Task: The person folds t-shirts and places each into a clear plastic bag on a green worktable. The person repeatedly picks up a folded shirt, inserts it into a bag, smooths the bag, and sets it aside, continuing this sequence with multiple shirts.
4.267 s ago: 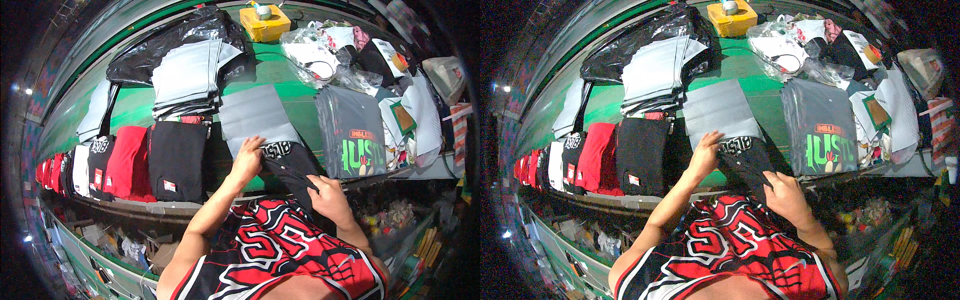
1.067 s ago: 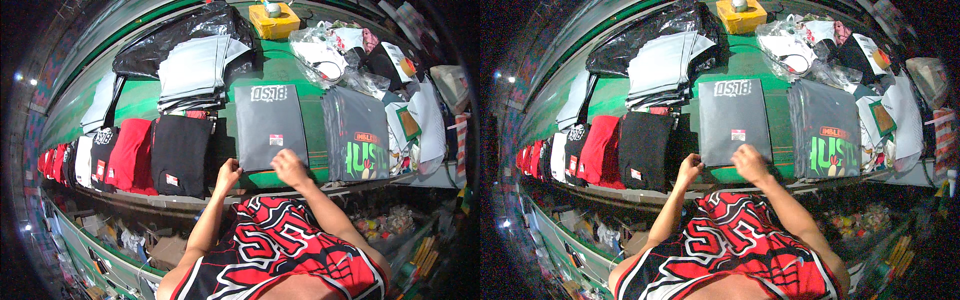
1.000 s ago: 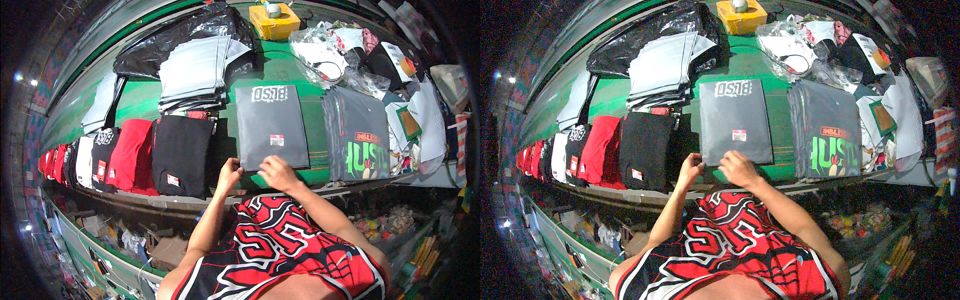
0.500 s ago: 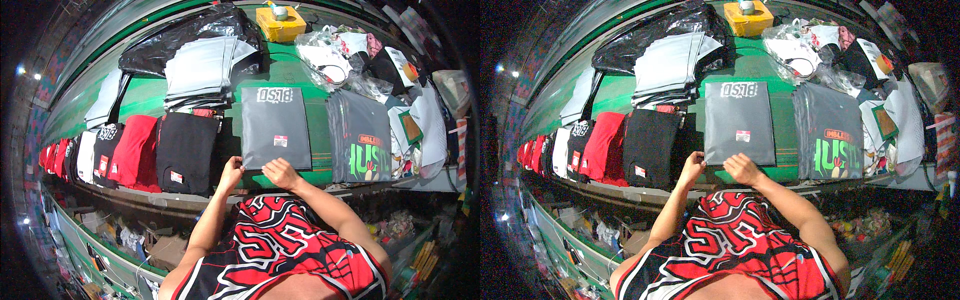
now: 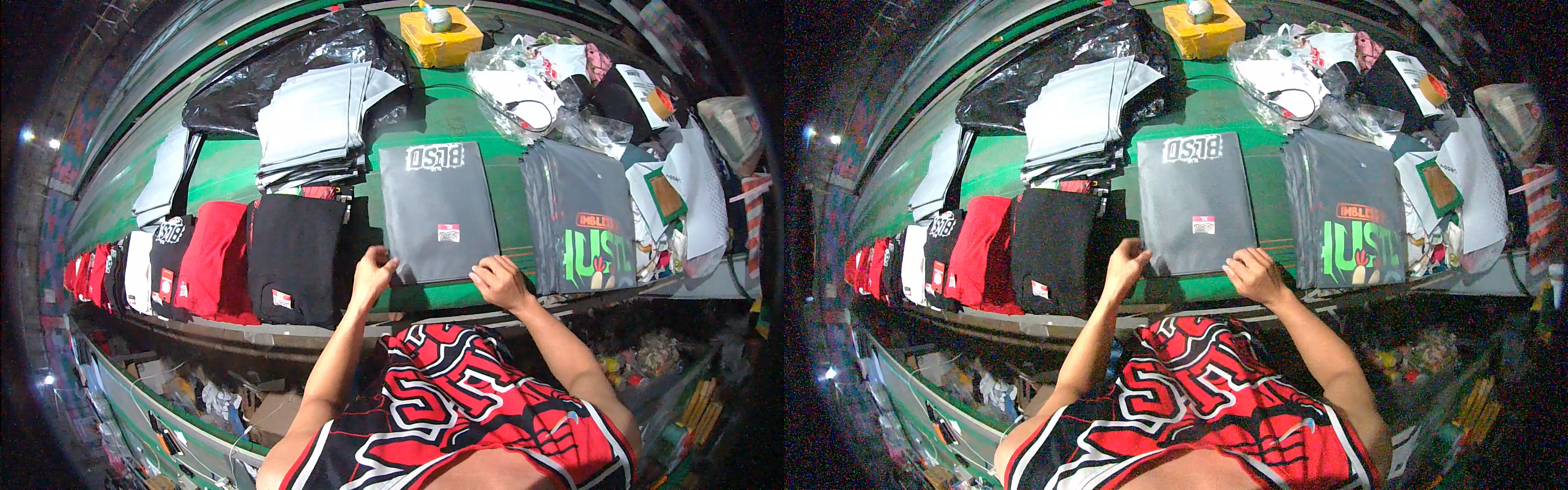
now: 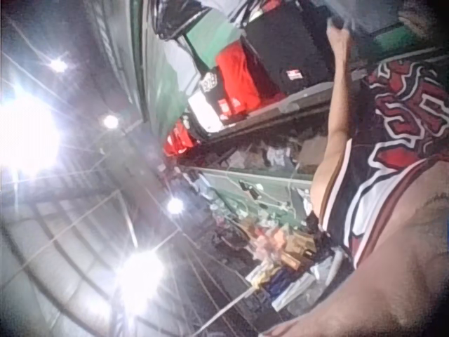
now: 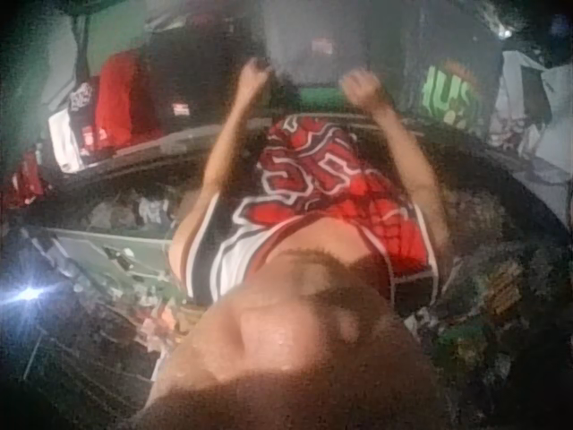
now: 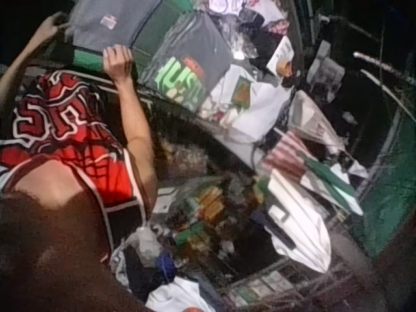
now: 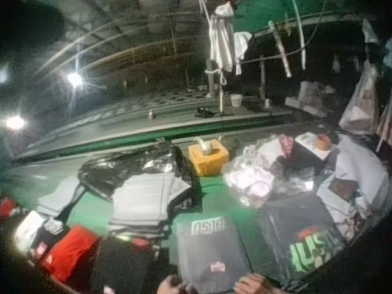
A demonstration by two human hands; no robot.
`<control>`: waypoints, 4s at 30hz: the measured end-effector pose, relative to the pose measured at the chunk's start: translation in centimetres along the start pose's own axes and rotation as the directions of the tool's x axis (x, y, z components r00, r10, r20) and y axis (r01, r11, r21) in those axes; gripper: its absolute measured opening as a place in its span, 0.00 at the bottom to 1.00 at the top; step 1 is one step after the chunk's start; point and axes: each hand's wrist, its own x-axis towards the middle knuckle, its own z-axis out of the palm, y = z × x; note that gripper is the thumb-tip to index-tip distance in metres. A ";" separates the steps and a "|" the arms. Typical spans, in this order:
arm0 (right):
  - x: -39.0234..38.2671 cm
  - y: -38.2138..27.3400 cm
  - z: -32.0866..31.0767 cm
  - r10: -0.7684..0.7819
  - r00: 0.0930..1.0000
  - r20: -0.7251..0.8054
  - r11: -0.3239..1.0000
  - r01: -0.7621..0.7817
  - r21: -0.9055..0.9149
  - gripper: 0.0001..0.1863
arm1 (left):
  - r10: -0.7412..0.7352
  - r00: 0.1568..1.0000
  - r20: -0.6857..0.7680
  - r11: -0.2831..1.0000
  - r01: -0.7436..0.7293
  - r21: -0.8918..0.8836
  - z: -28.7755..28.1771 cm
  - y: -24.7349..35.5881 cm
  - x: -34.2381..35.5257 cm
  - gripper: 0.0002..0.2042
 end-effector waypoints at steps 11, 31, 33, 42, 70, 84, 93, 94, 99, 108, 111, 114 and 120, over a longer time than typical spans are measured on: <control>17.7 -2.2 -2.2 -0.134 0.984 0.114 0.974 0.152 -0.171 0.36 | 0.600 0.757 0.259 0.759 -0.641 0.114 -1.7 10.8 0.1 0.23; 6.7 7.1 2.6 0.809 0.481 0.337 0.336 -0.850 0.406 0.31 | 0.557 0.793 -0.247 0.828 -0.553 0.093 -6.8 11.4 -4.0 0.15; 3.4 6.6 3.1 0.809 0.505 0.301 0.410 -0.851 0.328 0.45 | 0.420 0.899 -0.124 0.895 -0.389 0.219 -3.3 7.2 -2.6 0.18; -1.3 -0.8 1.1 0.716 0.671 0.193 0.644 -0.741 0.191 0.37 | 0.288 0.956 -0.060 0.868 -0.234 0.438 2.6 -0.1 -4.5 0.24; 10.4 4.0 9.3 0.467 0.878 0.106 0.842 -0.404 -0.358 0.34 | 0.512 0.847 0.139 0.499 -0.426 0.755 9.0 2.3 -2.5 0.31; 15.7 8.0 9.0 0.602 0.783 0.156 0.764 -0.509 -0.397 0.34 | 0.511 0.850 0.126 0.503 -0.415 0.758 9.3 3.3 -0.4 0.32; 15.9 8.2 8.9 0.618 0.773 0.144 0.758 -0.538 -0.368 0.34 | 0.523 0.852 -0.001 0.554 -0.339 0.760 7.9 7.0 11.2 0.31; 15.9 8.1 8.9 0.620 0.772 0.142 0.757 -0.541 -0.367 0.34 | 0.523 0.852 -0.006 0.552 -0.333 0.765 7.8 7.1 11.9 0.32; 16.0 8.0 8.7 0.627 0.767 0.138 0.753 -0.551 -0.360 0.34 | 0.573 0.816 -0.071 0.536 -0.308 0.786 8.0 7.7 14.8 0.29; 16.1 7.7 8.3 0.636 0.758 0.147 0.750 -0.561 -0.351 0.34 | 0.584 0.801 -0.128 0.574 -0.297 0.763 4.2 9.6 21.0 0.10; 16.1 7.7 8.3 0.635 0.759 0.144 0.750 -0.562 -0.350 0.34 | 0.596 0.798 -0.091 0.541 -0.315 0.780 3.5 9.7 21.7 0.07; 16.0 7.8 8.3 0.634 0.761 0.139 0.752 -0.564 -0.342 0.34 | 0.589 0.808 -0.032 0.495 -0.329 0.804 2.7 9.5 22.2 0.06; 15.8 7.9 8.5 0.625 0.769 0.131 0.756 -0.556 -0.346 0.34 | 0.553 0.827 -0.103 0.598 -0.308 0.740 0.5 8.1 22.9 0.07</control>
